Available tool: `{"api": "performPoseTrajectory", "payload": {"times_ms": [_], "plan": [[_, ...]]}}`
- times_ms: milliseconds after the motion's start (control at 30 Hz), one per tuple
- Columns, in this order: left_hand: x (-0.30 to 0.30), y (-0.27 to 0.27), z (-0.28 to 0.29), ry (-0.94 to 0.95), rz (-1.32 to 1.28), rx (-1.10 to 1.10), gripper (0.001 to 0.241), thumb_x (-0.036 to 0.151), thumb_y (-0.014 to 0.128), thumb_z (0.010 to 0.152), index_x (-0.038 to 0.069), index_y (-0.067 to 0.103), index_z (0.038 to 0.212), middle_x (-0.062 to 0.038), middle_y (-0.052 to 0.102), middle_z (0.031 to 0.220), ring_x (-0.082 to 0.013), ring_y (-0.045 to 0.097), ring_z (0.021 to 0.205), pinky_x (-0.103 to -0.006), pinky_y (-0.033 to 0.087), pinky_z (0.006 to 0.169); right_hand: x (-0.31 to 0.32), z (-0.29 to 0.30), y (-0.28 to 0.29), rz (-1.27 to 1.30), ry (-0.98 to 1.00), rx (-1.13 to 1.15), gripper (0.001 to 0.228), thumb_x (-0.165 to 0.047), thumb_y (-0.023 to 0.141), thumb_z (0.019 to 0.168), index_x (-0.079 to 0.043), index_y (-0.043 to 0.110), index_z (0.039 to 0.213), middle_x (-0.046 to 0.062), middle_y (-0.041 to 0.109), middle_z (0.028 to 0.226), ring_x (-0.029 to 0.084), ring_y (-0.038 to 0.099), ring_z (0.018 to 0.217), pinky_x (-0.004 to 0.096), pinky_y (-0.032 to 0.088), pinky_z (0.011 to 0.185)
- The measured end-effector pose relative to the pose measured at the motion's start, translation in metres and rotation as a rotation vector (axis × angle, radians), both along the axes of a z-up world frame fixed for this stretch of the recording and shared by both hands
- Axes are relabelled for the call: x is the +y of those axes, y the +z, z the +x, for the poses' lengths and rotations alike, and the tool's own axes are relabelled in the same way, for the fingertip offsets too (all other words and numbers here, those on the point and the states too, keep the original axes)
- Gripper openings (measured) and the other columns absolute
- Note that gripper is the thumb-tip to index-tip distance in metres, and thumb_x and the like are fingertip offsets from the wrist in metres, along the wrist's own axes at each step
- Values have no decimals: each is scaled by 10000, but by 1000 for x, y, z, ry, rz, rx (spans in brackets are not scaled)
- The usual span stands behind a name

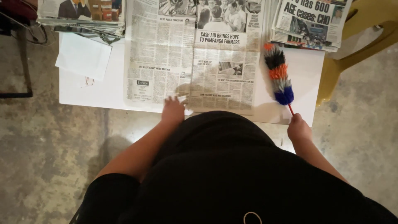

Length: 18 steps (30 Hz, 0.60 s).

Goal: Dusting and organizing stacks of newspapers on a table using a feather duster.

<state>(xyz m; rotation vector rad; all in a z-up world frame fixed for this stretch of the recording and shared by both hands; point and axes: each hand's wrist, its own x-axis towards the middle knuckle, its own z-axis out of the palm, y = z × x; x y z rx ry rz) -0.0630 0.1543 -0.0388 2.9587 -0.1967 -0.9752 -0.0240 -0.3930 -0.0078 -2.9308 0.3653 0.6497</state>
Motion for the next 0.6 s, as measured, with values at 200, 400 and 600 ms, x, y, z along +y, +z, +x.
{"api": "performPoseTrajectory", "payload": {"times_ms": [200,400,600], "plan": [[-50,17,39,-236,-214,-114,427,175,517,1026,127,589,1444,-129,536,1563,-326,566,1366,-526,451,1149,-1,-4,-14,111,-59,-17,293,-309,458,1056,-98,620,1177,298,696,1071,535,639,1025,619,504,886],[-101,-27,52,-475,-412,-340,498,256,529,978,167,515,1468,-132,414,1588,-381,418,1437,-569,350,1157,-10,-15,9,139,-66,23,322,-359,476,1055,-115,647,1179,274,709,1062,510,648,1029,613,505,888],[-121,-9,50,-410,-491,-332,555,343,528,955,129,492,1466,-172,389,1585,-409,364,1456,-590,315,1166,-31,-12,45,42,-49,76,345,-398,467,1035,-149,668,1163,234,723,1044,488,663,1004,594,516,876]]}}
